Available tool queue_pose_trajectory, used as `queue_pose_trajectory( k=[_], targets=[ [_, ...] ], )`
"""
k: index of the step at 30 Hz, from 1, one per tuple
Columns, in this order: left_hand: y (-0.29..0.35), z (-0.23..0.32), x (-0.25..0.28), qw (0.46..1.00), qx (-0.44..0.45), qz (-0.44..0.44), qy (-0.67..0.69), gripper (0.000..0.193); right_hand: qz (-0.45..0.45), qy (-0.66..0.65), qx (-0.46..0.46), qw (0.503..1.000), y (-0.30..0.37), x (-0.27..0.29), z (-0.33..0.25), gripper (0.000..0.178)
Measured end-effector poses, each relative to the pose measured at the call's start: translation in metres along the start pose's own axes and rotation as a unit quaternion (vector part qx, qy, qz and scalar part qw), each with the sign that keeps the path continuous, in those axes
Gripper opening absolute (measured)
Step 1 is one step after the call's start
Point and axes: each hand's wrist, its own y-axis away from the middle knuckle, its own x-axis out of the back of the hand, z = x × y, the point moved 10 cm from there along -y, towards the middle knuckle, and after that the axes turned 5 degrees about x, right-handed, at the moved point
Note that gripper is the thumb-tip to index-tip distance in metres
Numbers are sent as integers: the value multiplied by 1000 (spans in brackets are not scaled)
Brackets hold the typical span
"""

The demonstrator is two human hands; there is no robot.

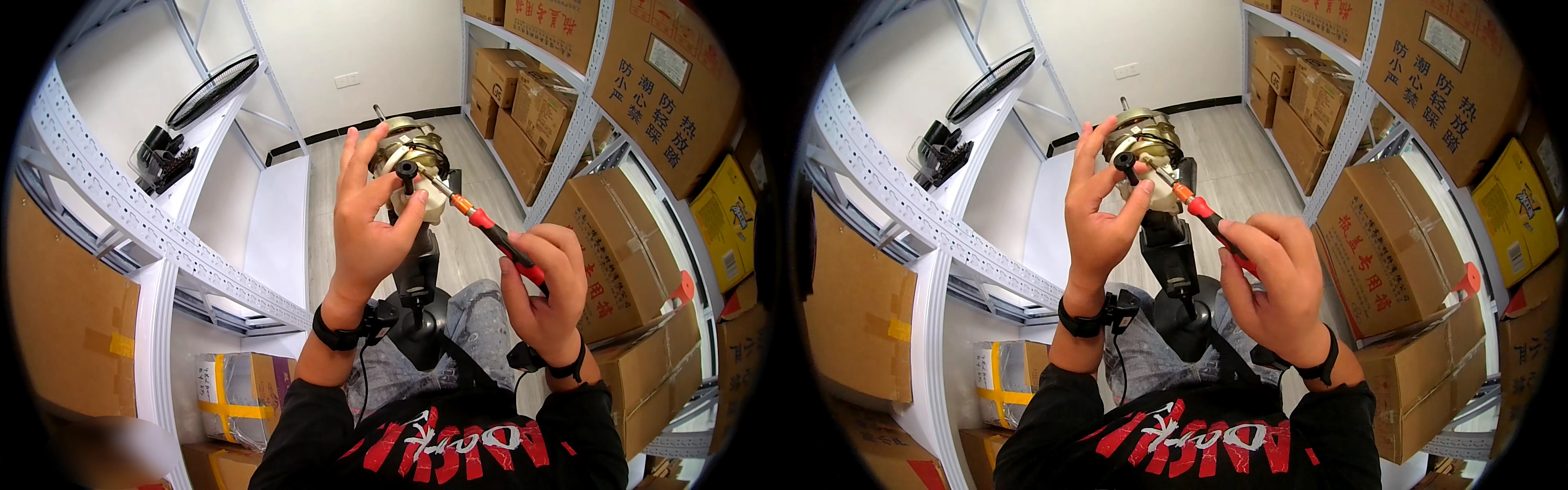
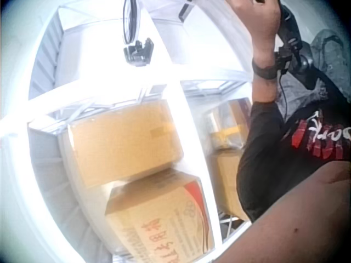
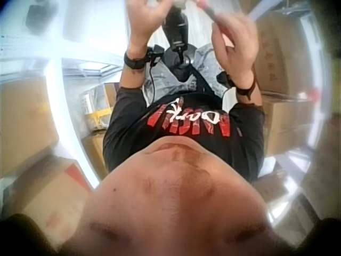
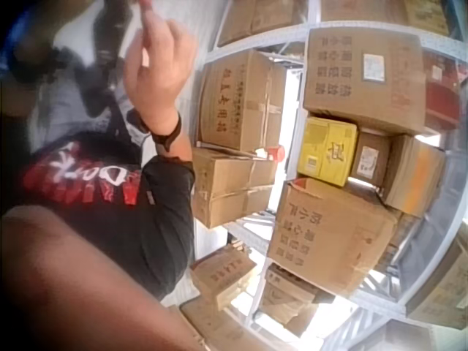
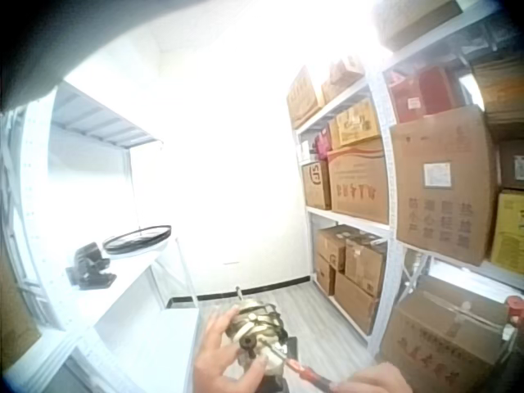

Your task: The person sits on the floor in a storage room and uses a screwdriver to tighten screws on a motor component mounted on a stand. They rotate the component to access different screws and continue the assembly process.

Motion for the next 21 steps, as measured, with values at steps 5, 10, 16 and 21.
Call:
queue_pose_trajectory(
  k=[5, 10, 16, 21],
  targets=[
    [0, 2, 5, 1000, 3, 23, -17, 12, -54, -2, -94, 994, 14, -7, 19, 38],
    [0, 1, 7, 999, 15, 31, -6, 12, -21, 16, 3, 1000, 4, -5, 5, 37],
    [1, -10, 1, 998, 35, 7, 49, 12, -31, -26, -66, 997, 9, -6, 16, 36],
    [1, -10, -2, 998, 34, -4, 56, 11, -20, 17, 16, 1000, 5, -3, 1, 36]
  ],
)
